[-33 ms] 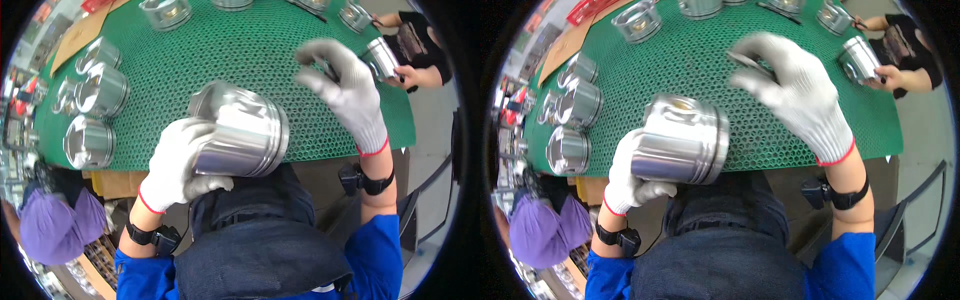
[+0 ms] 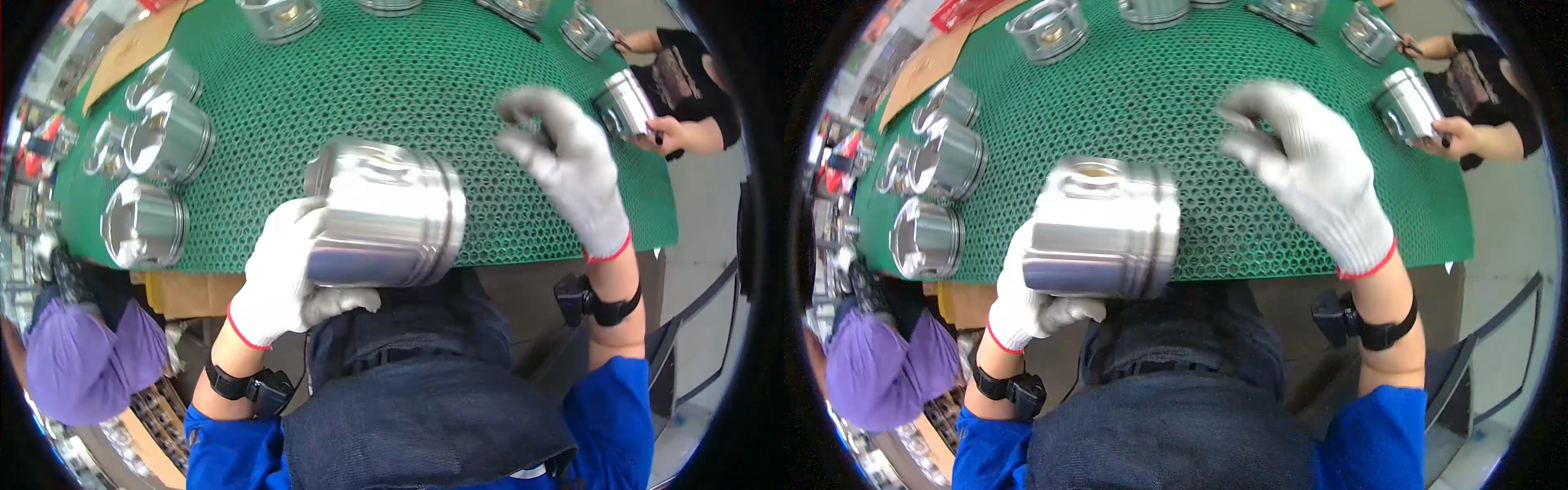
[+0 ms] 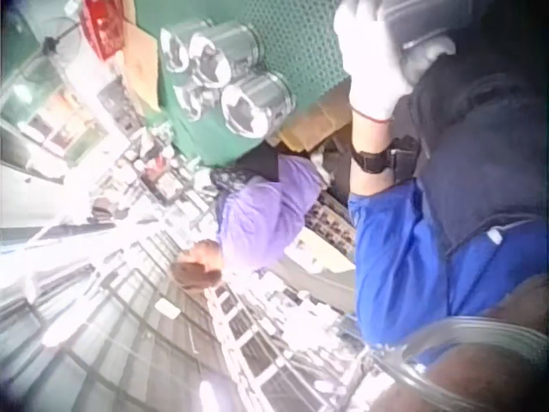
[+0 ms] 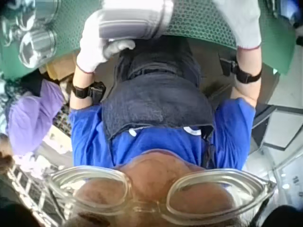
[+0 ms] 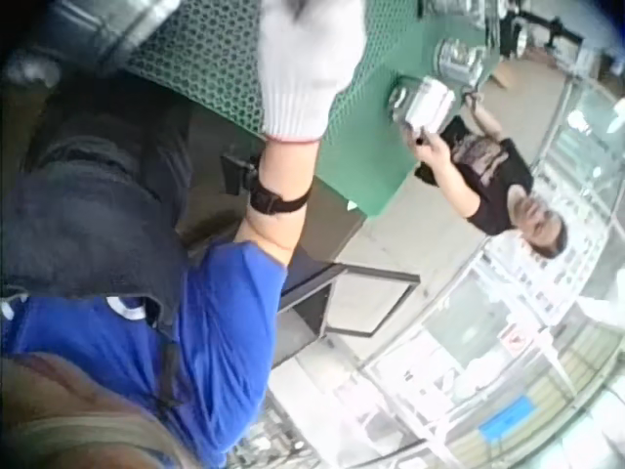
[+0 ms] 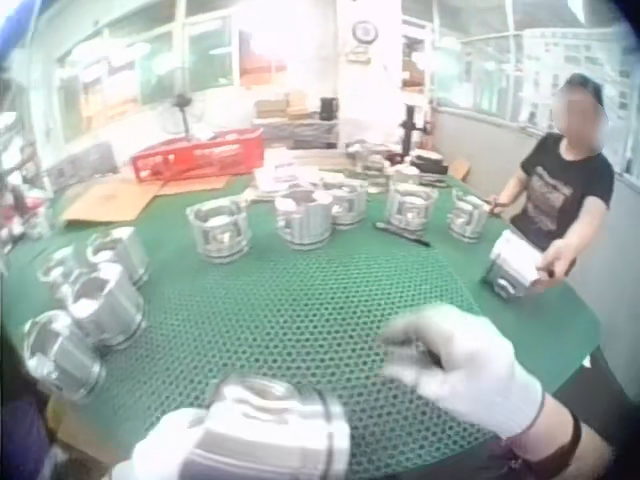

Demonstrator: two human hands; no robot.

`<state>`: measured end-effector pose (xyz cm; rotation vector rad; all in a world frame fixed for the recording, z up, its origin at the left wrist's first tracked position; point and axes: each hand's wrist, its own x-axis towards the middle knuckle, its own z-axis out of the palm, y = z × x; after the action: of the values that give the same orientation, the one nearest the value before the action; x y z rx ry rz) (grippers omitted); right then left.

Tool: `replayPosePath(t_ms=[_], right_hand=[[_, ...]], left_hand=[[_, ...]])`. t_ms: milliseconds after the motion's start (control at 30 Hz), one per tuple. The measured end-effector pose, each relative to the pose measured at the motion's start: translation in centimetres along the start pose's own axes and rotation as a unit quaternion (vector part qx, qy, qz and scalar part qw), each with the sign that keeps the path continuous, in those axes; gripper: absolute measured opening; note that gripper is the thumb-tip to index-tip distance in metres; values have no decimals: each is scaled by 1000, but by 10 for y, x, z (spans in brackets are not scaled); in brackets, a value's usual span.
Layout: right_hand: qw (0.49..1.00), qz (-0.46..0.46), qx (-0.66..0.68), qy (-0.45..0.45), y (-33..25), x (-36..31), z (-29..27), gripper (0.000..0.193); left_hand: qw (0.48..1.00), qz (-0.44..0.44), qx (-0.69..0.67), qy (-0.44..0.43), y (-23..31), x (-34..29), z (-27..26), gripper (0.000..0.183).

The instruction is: Manually assemble and inspect metal engine pistons at a factory workbench.

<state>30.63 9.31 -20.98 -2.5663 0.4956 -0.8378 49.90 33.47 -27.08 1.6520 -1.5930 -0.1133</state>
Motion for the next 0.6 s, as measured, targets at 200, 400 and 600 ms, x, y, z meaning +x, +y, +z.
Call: replayPosePath(t_ms=[200, 400, 600], right_hand=[[977, 72, -189, -70, 34, -68, 34, 18], [975, 64, -214, -9, 34, -72, 40, 15], [975, 59, -216, 1, 38, -74, 40, 16]], left_hand=[[995, -53, -48, -73, -3, -14, 6, 46], [990, -97, -77, -70, -4, -24, 16, 45], [985, -128, -95, -58, -7, -31, 24, 45]])
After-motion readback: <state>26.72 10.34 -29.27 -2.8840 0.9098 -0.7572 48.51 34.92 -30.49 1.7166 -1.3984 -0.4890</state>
